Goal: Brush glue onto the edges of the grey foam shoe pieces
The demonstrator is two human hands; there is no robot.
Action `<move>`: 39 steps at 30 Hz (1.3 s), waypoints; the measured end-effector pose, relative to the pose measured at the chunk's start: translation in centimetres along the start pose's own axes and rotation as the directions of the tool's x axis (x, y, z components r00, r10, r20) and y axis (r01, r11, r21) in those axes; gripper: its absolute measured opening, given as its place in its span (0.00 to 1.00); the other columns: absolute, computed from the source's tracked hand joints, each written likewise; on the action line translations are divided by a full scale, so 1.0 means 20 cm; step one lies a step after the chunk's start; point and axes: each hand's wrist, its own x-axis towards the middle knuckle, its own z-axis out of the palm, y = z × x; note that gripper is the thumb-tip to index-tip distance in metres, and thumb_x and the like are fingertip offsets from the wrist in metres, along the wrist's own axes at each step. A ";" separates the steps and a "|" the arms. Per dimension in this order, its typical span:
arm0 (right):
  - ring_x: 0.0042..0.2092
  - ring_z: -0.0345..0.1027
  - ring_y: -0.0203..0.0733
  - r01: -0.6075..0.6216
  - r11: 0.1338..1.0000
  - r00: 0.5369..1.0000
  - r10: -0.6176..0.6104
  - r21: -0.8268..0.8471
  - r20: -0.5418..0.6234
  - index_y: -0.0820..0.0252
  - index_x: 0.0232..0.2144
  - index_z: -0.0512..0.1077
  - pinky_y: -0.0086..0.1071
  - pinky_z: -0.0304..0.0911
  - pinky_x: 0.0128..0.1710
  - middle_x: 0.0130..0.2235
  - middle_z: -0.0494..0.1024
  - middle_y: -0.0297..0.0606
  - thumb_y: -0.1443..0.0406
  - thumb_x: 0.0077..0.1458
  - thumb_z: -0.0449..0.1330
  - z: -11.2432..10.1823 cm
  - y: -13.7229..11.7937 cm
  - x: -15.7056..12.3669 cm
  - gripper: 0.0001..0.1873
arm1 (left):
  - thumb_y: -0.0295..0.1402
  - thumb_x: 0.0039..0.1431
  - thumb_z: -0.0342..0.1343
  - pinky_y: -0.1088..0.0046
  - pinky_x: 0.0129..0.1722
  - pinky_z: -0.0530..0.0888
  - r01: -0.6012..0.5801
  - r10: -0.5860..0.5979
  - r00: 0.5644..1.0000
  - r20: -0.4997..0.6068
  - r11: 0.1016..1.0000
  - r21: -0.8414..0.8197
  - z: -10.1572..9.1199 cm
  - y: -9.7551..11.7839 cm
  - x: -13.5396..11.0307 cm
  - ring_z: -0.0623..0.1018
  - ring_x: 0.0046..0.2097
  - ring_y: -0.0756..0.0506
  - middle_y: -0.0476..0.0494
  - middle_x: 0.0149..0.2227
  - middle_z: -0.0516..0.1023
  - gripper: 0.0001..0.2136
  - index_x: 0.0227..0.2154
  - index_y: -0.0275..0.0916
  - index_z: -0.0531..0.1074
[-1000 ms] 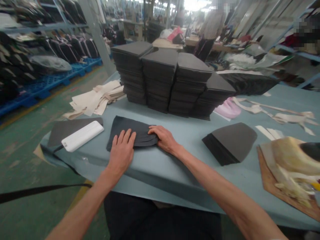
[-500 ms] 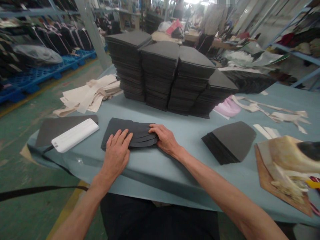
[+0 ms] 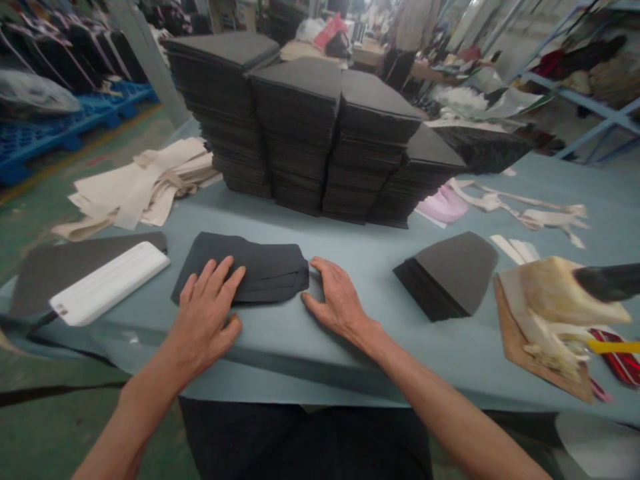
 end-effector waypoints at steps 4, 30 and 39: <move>0.65 0.69 0.57 -0.016 1.000 0.998 0.016 0.002 -0.056 0.62 0.61 0.71 0.54 0.63 0.70 0.62 0.79 0.51 0.67 0.60 0.62 0.06 -0.03 0.04 0.26 | 0.31 0.70 0.45 0.37 0.73 0.60 0.046 -0.047 0.998 -0.040 0.999 -0.020 0.04 0.05 0.02 0.60 0.77 0.27 0.30 0.76 0.61 0.28 0.72 0.39 0.60; 0.66 0.70 0.59 -0.034 0.999 0.997 0.033 -0.014 -0.070 0.59 0.51 0.77 0.56 0.65 0.70 0.64 0.78 0.54 0.64 0.66 0.64 0.14 -0.09 0.05 0.13 | 0.31 0.69 0.45 0.32 0.73 0.59 0.085 -0.085 0.996 0.002 0.996 -0.010 0.02 -0.03 0.10 0.62 0.76 0.24 0.25 0.73 0.65 0.27 0.70 0.34 0.66; 0.63 0.74 0.64 0.071 0.990 0.991 -0.083 -0.118 -0.103 0.60 0.52 0.79 0.62 0.69 0.65 0.62 0.80 0.54 0.67 0.66 0.62 0.19 -0.07 0.04 0.13 | 0.26 0.66 0.45 0.41 0.77 0.57 0.086 -0.087 0.995 0.038 0.996 0.032 0.04 -0.08 0.06 0.57 0.79 0.33 0.35 0.76 0.63 0.32 0.73 0.42 0.63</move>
